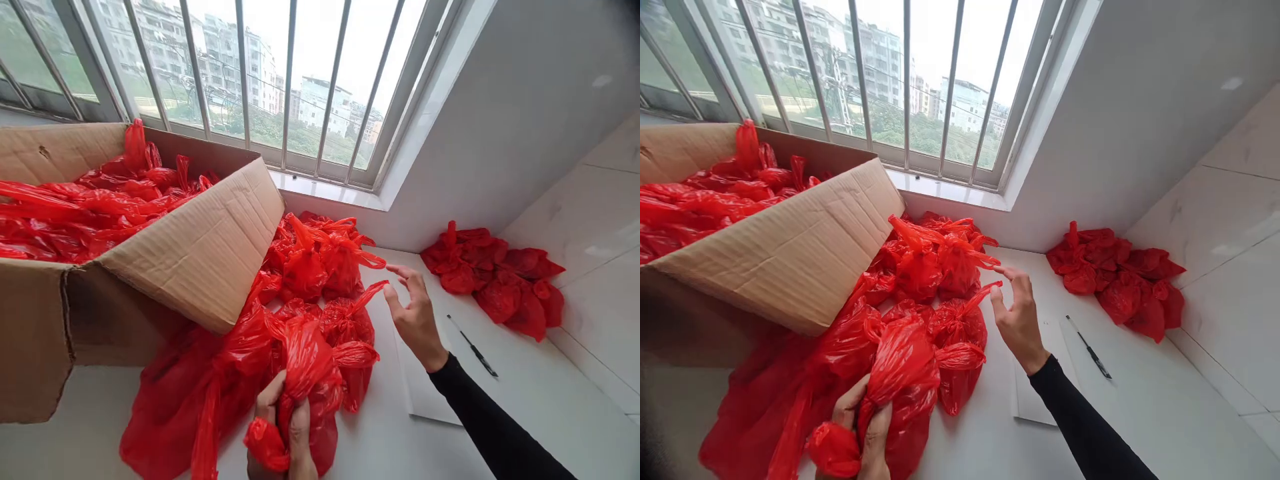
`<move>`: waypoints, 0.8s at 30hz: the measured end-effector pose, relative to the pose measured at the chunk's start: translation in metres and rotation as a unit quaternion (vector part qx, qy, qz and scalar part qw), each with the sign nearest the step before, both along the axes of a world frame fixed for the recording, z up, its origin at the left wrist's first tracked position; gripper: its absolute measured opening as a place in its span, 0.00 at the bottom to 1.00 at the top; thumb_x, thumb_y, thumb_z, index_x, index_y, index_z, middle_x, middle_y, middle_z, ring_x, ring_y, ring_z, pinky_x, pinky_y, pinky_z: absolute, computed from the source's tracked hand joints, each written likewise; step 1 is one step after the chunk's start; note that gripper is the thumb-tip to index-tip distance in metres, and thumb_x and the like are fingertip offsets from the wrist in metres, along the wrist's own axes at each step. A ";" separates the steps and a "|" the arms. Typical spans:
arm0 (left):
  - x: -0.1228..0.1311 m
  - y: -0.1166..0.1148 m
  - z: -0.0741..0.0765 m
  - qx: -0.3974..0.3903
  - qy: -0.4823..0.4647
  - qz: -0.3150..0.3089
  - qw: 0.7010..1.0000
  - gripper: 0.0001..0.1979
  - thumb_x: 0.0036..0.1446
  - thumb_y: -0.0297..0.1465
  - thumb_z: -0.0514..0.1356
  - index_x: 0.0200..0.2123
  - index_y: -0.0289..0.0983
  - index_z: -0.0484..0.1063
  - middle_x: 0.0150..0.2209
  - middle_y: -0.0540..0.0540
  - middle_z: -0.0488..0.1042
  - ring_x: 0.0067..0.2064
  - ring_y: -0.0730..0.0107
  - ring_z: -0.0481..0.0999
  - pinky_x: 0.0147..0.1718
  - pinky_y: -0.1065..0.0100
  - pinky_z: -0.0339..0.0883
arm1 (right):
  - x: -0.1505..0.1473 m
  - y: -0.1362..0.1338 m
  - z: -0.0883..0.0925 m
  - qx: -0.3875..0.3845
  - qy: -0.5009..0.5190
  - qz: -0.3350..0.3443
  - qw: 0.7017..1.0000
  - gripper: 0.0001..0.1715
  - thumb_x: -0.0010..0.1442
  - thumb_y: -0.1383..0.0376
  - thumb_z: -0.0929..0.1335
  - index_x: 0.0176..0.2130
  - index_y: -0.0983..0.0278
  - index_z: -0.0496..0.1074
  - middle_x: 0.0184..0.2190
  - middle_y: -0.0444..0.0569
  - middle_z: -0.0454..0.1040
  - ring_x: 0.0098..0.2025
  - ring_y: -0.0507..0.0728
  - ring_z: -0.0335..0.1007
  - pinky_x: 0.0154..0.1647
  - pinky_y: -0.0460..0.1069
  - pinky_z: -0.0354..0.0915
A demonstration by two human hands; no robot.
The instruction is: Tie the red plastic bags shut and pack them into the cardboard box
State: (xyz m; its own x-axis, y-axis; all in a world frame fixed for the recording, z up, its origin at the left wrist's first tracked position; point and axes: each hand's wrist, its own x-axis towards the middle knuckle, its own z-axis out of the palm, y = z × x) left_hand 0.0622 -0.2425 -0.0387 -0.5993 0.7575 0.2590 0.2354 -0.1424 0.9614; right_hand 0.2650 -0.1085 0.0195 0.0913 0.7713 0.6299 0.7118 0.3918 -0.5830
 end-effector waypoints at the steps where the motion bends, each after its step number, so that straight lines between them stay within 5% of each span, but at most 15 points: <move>1: -0.002 0.007 0.011 0.018 -0.020 -0.002 1.000 0.15 0.66 0.39 0.58 0.53 0.41 0.72 0.49 0.48 0.78 0.51 0.67 0.78 0.50 0.74 0.70 | 0.011 -0.014 -0.010 -0.017 0.010 -0.013 1.000 0.18 0.67 0.62 0.64 0.56 0.54 0.69 0.56 0.51 0.71 0.61 0.62 0.65 0.64 0.62 0.63; 5: -0.018 0.038 0.041 0.088 0.019 0.019 0.996 0.19 0.64 0.39 0.61 0.55 0.39 0.72 0.50 0.47 0.75 0.53 0.62 0.74 0.57 0.67 0.65 | 0.057 -0.056 -0.043 -0.082 0.031 -0.056 0.995 0.16 0.68 0.60 0.63 0.54 0.53 0.70 0.56 0.52 0.70 0.61 0.66 0.65 0.60 0.67 0.65; 8: -0.027 0.052 0.051 0.031 0.129 0.013 0.991 0.24 0.62 0.42 0.60 0.58 0.39 0.70 0.53 0.42 0.74 0.56 0.51 0.73 0.60 0.52 0.64 | 0.083 -0.075 -0.059 -0.109 0.027 -0.073 0.991 0.17 0.69 0.60 0.62 0.54 0.52 0.71 0.56 0.53 0.69 0.63 0.68 0.63 0.58 0.70 0.67; 11: -0.019 0.048 0.061 -0.020 0.270 0.002 0.963 0.33 0.60 0.45 0.61 0.64 0.37 0.65 0.60 0.35 0.69 0.64 0.40 0.65 0.64 0.41 0.58 | 0.100 -0.087 -0.071 -0.128 0.025 -0.087 0.988 0.17 0.69 0.61 0.62 0.55 0.51 0.71 0.58 0.52 0.68 0.64 0.68 0.60 0.57 0.70 0.68; 14: -0.006 0.040 0.064 0.073 0.365 -0.007 0.928 0.35 0.61 0.41 0.61 0.67 0.34 0.62 0.64 0.32 0.65 0.67 0.42 0.62 0.66 0.44 0.56 | 0.108 -0.092 -0.082 -0.130 0.026 -0.086 0.987 0.17 0.69 0.63 0.61 0.54 0.51 0.70 0.57 0.51 0.68 0.64 0.66 0.61 0.59 0.68 0.68; 16: -0.005 0.045 0.054 0.112 0.419 -0.070 0.898 0.30 0.63 0.38 0.59 0.66 0.36 0.64 0.67 0.35 0.64 0.68 0.45 0.63 0.68 0.46 0.54 | 0.110 -0.093 -0.089 -0.126 0.023 -0.076 0.989 0.18 0.69 0.65 0.61 0.54 0.52 0.70 0.56 0.51 0.68 0.63 0.65 0.62 0.60 0.68 0.68; 18: -0.015 0.059 0.035 0.070 0.475 -0.136 0.866 0.27 0.66 0.37 0.55 0.66 0.38 0.64 0.69 0.36 0.62 0.70 0.45 0.59 0.68 0.43 0.51 | 0.111 -0.094 -0.094 -0.125 0.019 -0.067 0.990 0.18 0.69 0.66 0.61 0.54 0.52 0.70 0.56 0.51 0.68 0.62 0.65 0.64 0.61 0.67 0.68; 21: -0.038 0.085 0.003 -0.014 0.564 -0.158 0.810 0.27 0.66 0.34 0.51 0.66 0.33 0.65 0.68 0.33 0.63 0.72 0.44 0.56 0.68 0.41 0.49 | 0.110 -0.095 -0.099 -0.128 0.027 -0.054 0.990 0.17 0.68 0.67 0.61 0.52 0.51 0.71 0.54 0.51 0.70 0.61 0.65 0.66 0.57 0.66 0.72; 24: -0.048 0.096 -0.009 -0.023 0.588 -0.143 0.795 0.26 0.66 0.33 0.52 0.65 0.33 0.65 0.69 0.32 0.62 0.72 0.45 0.55 0.69 0.42 0.48 | 0.110 -0.094 -0.099 -0.133 0.035 -0.042 0.990 0.16 0.67 0.67 0.62 0.50 0.52 0.73 0.52 0.51 0.72 0.60 0.66 0.67 0.55 0.66 0.73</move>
